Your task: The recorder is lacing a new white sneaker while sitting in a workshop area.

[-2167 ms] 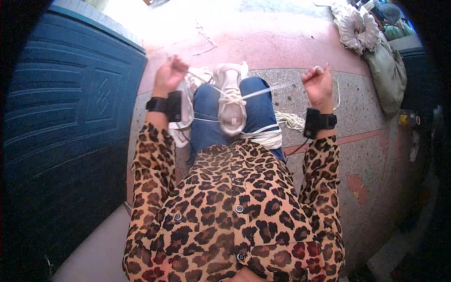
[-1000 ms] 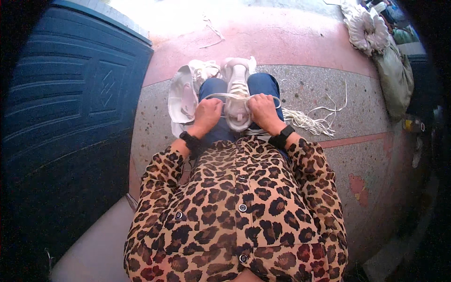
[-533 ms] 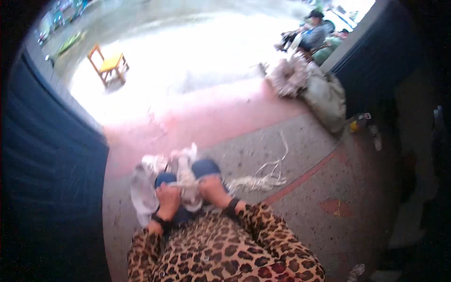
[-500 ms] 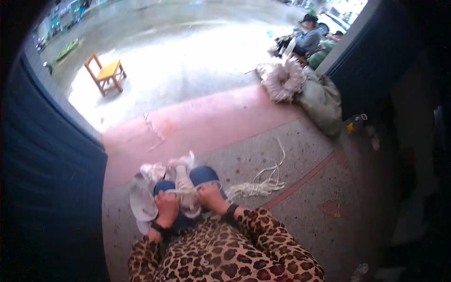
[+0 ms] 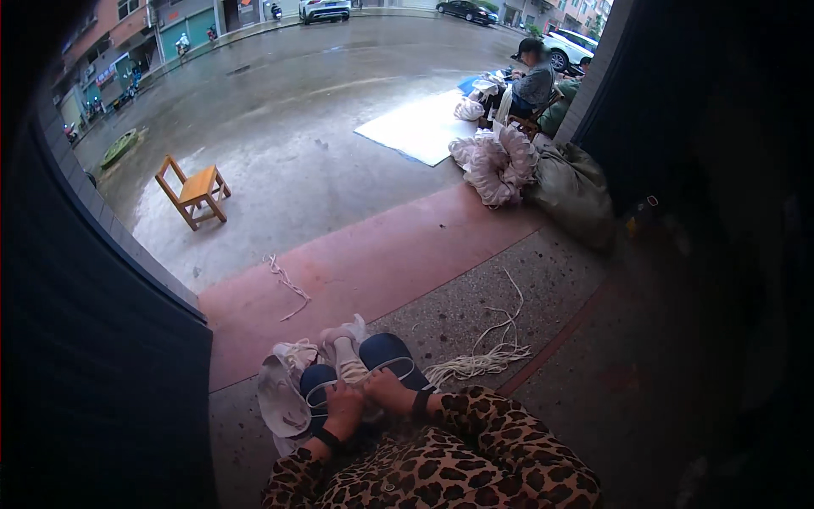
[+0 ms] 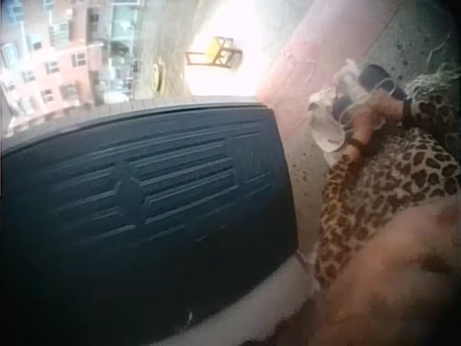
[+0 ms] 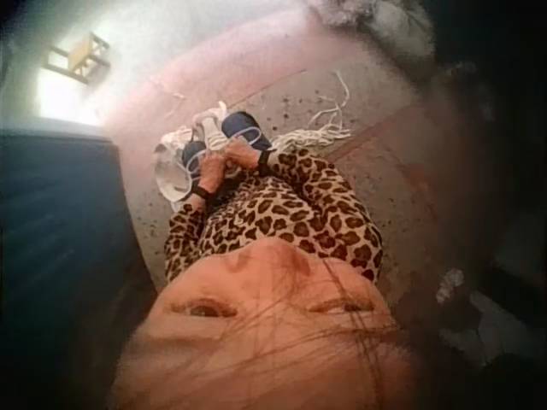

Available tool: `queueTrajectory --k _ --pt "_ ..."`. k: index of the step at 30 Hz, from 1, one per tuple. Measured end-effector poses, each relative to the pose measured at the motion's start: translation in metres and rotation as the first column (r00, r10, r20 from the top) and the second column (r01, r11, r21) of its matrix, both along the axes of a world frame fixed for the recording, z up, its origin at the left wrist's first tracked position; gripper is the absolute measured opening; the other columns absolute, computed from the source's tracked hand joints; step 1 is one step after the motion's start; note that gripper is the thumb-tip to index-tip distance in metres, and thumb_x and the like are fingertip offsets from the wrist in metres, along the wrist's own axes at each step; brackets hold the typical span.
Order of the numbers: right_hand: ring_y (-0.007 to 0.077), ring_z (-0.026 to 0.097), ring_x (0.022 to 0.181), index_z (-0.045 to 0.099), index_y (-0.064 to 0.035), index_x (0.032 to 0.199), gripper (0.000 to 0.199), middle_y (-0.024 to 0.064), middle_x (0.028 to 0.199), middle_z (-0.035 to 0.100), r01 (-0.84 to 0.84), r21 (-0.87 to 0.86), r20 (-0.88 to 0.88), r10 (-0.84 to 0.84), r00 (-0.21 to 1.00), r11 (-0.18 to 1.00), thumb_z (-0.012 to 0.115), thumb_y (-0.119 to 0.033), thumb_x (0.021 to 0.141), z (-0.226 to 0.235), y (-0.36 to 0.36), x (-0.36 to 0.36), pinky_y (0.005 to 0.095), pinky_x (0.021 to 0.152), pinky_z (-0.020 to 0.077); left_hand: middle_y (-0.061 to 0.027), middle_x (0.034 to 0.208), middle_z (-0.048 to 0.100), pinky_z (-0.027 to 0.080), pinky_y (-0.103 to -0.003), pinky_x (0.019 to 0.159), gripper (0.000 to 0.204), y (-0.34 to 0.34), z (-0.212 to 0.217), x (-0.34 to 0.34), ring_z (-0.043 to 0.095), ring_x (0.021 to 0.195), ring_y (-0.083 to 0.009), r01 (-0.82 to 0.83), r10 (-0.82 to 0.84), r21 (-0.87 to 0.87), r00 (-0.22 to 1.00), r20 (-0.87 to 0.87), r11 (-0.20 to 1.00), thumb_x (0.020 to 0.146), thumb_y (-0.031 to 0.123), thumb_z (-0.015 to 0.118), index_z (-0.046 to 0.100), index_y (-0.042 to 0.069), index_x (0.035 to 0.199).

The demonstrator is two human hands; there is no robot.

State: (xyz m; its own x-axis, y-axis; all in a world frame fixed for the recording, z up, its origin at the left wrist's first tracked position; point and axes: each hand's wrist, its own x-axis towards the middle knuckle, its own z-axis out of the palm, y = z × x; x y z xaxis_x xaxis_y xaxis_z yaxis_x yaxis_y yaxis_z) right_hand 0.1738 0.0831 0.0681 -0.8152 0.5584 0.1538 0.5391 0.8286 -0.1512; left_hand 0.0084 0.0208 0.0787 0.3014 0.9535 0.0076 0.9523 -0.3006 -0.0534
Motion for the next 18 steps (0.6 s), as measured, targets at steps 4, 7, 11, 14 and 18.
queueTrajectory --k 4,7,11,14,18 --pt "0.0257 0.061 0.093 0.071 -0.0110 0.081 0.013 0.0077 0.086 0.067 -0.003 -0.053 0.127 0.010 0.992 0.999 0.065 -0.019 0.074 0.003 0.001 -0.005 0.0416 0.076 0.0437 -0.0067 0.089 0.070 0.039 -0.049 0.082 0.020 0.004 0.004 0.002 0.056 0.100 -0.0271 0.010 -0.011 -0.072 1.000 -0.018 0.997 0.081 0.022 0.062 0.075 0.012 0.090" --pt "0.0252 0.060 0.095 0.071 -0.0114 0.081 0.013 0.0067 0.090 0.066 -0.024 0.005 0.071 0.024 0.997 1.000 0.065 -0.020 0.074 0.002 0.011 0.002 0.0416 0.079 0.0424 -0.0072 0.093 0.068 0.038 -0.048 0.082 0.020 0.005 0.010 0.002 0.055 0.102 -0.0273 -0.020 0.019 -0.092 1.000 -0.012 0.996 0.081 0.023 0.061 0.075 0.011 0.091" --pt "0.0244 0.060 0.095 0.070 -0.0110 0.087 0.016 0.0054 0.096 0.064 -0.109 0.104 -0.123 0.122 0.985 0.989 0.066 -0.021 0.075 -0.002 0.013 0.022 0.0404 0.079 0.0424 -0.0106 0.097 0.063 0.039 -0.046 0.081 0.019 0.003 0.008 -0.006 0.054 0.100 -0.0294 0.081 -0.082 0.102 0.997 0.008 0.991 0.080 0.022 0.063 0.071 0.009 0.091" --pt "0.0254 0.062 0.095 0.068 -0.0115 0.091 0.019 0.0063 0.097 0.064 -0.041 -0.050 -0.303 0.024 0.953 0.998 0.066 -0.019 0.074 0.004 0.010 0.024 0.0412 0.078 0.0439 -0.0111 0.096 0.060 0.040 -0.046 0.083 0.019 0.000 0.005 -0.023 0.054 0.101 -0.0306 0.090 -0.132 0.204 0.970 0.202 0.975 0.079 0.021 0.063 0.066 0.008 0.092" --pt "0.0287 0.065 0.095 0.069 -0.0130 0.094 0.021 0.0085 0.100 0.066 -0.035 -0.289 -0.465 -0.108 0.879 0.957 0.068 -0.017 0.073 0.023 0.028 0.007 0.0456 0.079 0.0465 -0.0124 0.100 0.058 0.041 -0.049 0.087 0.019 0.002 -0.004 -0.027 0.053 0.101 -0.0342 -0.026 -0.065 0.167 0.854 0.516 0.986 0.077 0.018 0.065 0.060 0.006 0.091"
